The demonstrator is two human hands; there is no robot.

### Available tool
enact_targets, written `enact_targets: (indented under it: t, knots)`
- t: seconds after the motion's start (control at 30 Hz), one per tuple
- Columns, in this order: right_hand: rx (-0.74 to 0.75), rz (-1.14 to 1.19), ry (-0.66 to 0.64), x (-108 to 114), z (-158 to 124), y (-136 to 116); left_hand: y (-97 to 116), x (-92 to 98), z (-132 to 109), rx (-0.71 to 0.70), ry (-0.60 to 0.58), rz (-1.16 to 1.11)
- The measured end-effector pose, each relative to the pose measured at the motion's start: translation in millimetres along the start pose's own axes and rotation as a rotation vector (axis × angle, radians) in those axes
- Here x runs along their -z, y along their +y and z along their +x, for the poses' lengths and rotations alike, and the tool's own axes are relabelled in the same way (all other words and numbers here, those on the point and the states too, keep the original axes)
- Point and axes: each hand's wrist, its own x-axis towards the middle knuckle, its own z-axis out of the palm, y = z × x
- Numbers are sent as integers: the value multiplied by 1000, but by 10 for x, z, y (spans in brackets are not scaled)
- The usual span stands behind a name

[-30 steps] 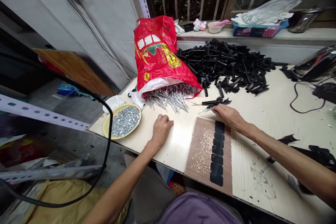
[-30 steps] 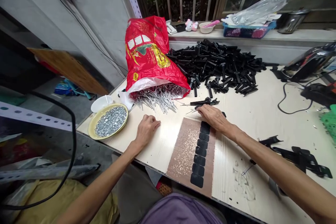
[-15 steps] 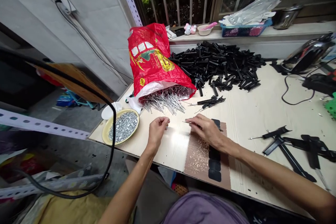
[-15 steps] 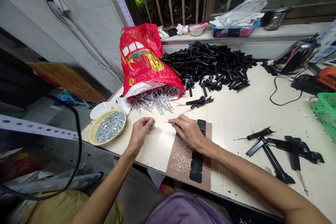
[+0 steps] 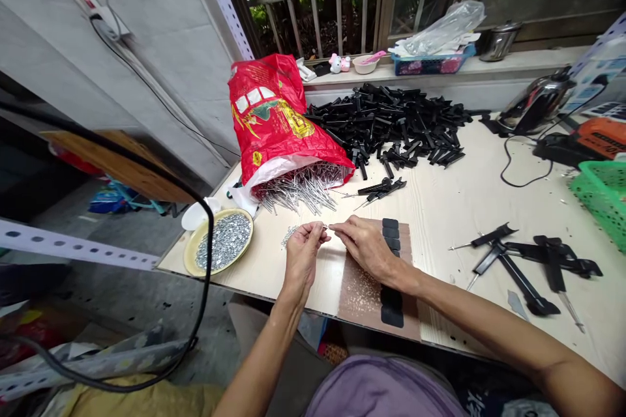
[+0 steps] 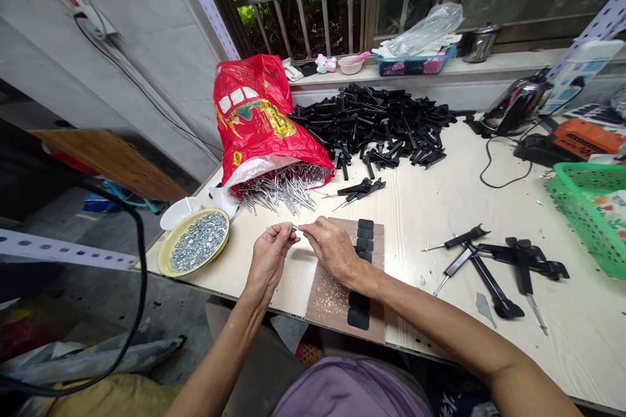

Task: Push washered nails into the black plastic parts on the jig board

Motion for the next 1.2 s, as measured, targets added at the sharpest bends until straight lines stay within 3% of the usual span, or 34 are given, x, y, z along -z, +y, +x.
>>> enact_targets:
  t: [0.2,0.5,0.8,0.97,1.2]
  knots:
    - [-51,-101,-16,19,-55,4,-66,43,53,122,-75,-17]
    - [-83,-312,-43,140,-127,27,-95,12,43,167,-125,87]
    - [-155,-165,-100,157,-167,137,-176,20,56,7,-174,306]
    - [-194,-41,-101,167,-164,200,-205,11,57,69,-167,275]
    - [34,-474,66,117,-223,153,-211,-72,87,235,-115,150]
